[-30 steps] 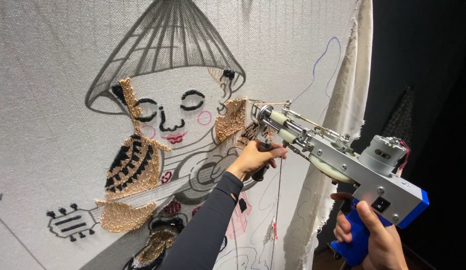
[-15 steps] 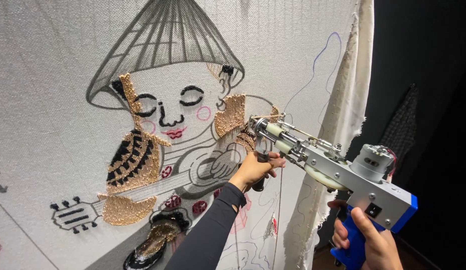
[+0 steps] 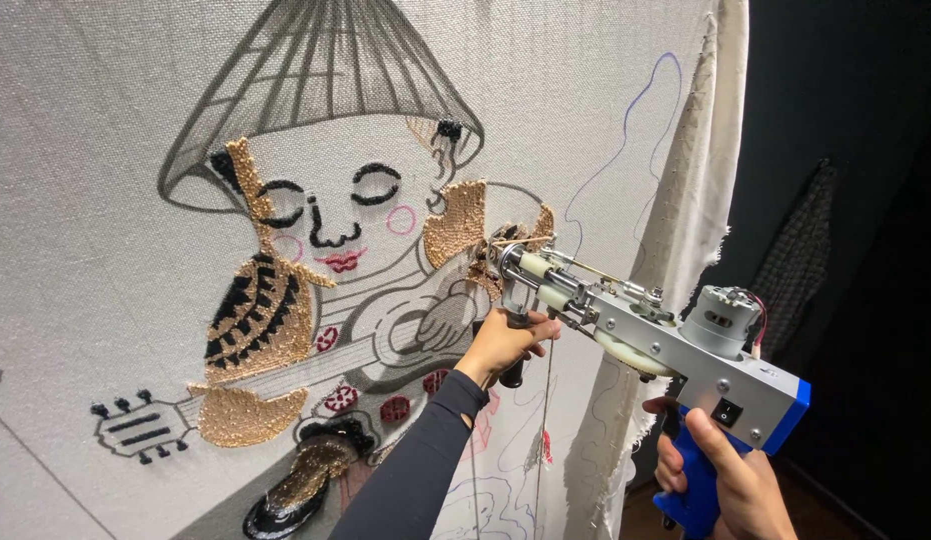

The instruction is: The person uses a tufting gun to fill in a rug design on a canvas stretched across a frame.

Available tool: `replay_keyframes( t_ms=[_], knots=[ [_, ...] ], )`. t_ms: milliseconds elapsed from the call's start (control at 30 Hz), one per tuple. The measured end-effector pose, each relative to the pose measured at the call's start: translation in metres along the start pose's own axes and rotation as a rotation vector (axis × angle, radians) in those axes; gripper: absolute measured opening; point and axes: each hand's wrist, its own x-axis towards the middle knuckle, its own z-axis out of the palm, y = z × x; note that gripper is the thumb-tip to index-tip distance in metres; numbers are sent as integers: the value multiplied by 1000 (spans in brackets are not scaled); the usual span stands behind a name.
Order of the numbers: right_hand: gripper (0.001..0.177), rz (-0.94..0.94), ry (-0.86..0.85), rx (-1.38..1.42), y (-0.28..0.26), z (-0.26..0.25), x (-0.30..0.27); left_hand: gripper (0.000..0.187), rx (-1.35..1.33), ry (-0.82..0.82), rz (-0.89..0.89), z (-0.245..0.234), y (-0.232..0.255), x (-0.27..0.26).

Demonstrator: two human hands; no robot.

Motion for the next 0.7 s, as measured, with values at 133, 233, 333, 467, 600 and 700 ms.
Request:
replay_keyframes(
  t_ms=[133,233,333,467,600,700],
  knots=[
    [57,20,17,-42,-3,5,0,27,-14,3,-2,-1,-2,1],
    [55,30,40,-56,-4,8,0,30,-25,16,-10,-1,-3,2],
    [54,45,63,-66,-11,19,-2,34,-42,29,-7,-4,-10,10],
    [54,50,56,-74,-18,34,-3,40,-56,64,9,-10,-20,21],
    [50,57,41,-29,-17,45,-1,44,-61,115,61,-15,-33,30],
    [49,44,36,-66,-13,48,5,47,-38,187,98,-16,-31,25]
  ],
)
